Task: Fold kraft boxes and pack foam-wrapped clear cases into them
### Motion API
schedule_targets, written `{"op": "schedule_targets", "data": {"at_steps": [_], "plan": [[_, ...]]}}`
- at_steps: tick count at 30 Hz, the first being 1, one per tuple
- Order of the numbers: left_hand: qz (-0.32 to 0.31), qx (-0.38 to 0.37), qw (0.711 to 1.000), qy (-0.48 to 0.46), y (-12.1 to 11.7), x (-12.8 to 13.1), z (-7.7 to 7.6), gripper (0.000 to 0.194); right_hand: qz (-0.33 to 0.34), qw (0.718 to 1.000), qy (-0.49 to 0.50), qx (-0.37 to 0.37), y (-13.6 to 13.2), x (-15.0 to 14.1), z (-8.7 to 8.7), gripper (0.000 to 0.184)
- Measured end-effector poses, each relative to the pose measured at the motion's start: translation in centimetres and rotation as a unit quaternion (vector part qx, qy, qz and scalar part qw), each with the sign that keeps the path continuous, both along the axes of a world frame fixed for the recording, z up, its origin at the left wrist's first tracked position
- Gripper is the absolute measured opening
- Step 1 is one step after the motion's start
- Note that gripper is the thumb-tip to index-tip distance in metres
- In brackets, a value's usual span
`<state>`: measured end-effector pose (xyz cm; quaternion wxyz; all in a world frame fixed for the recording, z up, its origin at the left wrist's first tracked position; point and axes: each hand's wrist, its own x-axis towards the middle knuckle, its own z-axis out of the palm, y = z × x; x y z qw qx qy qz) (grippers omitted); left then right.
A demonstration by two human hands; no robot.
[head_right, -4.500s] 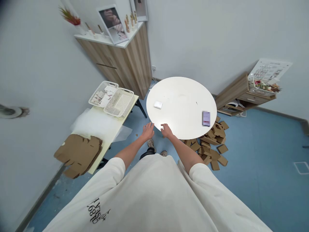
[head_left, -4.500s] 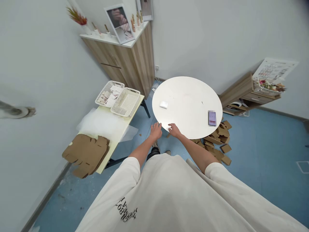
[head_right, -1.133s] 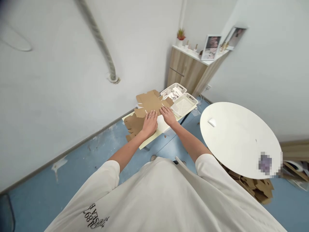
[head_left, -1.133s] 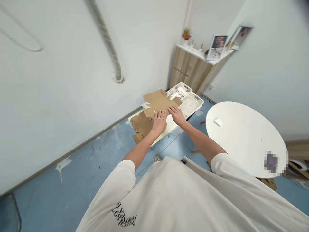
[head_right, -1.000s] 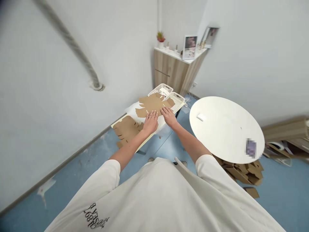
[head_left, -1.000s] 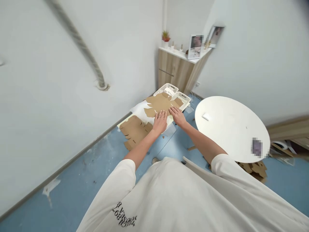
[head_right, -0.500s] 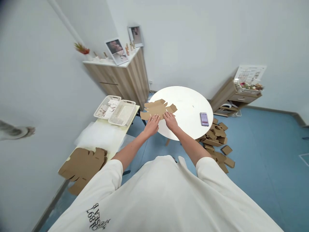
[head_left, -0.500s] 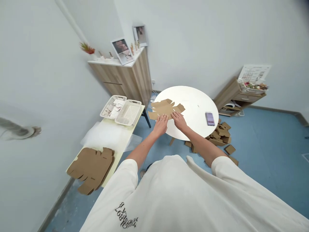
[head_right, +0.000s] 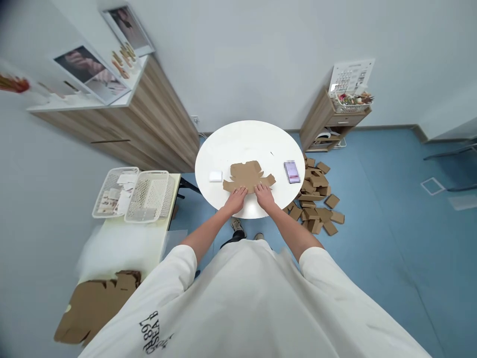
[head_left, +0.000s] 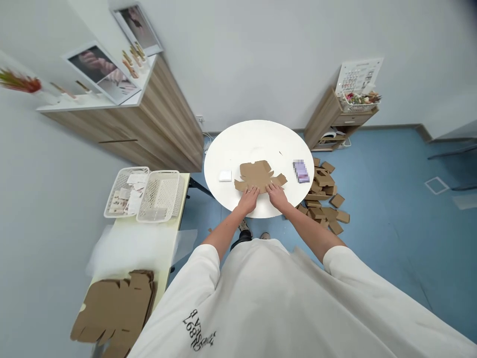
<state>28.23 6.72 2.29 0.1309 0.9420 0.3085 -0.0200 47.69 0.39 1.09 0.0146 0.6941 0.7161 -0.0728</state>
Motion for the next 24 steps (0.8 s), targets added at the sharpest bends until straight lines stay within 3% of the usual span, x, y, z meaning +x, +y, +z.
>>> {"op": "schedule_targets", "data": {"at_steps": [6,10,17,24], "plan": [[-0.036,-0.078,0.996,0.039,4.2,0.9,-3.5,0.065,-0.048,0.995,-0.009,-0.088,2.4,0.1,-1.9,0.053],[-0.053,-0.091,0.994,0.04,6.6,0.8,-5.0,0.061,-0.079,0.991,0.009,-0.111,4.3,-0.9,-2.9,0.051],[-0.066,-0.116,0.989,0.069,8.7,1.0,-5.9,0.048,-0.098,0.982,0.048,-0.156,5.2,-1.6,-4.2,0.045],[-0.049,-0.119,0.986,0.106,8.7,2.7,-6.2,0.036,-0.066,0.979,0.066,-0.181,6.0,0.4,-4.8,0.034]]}}
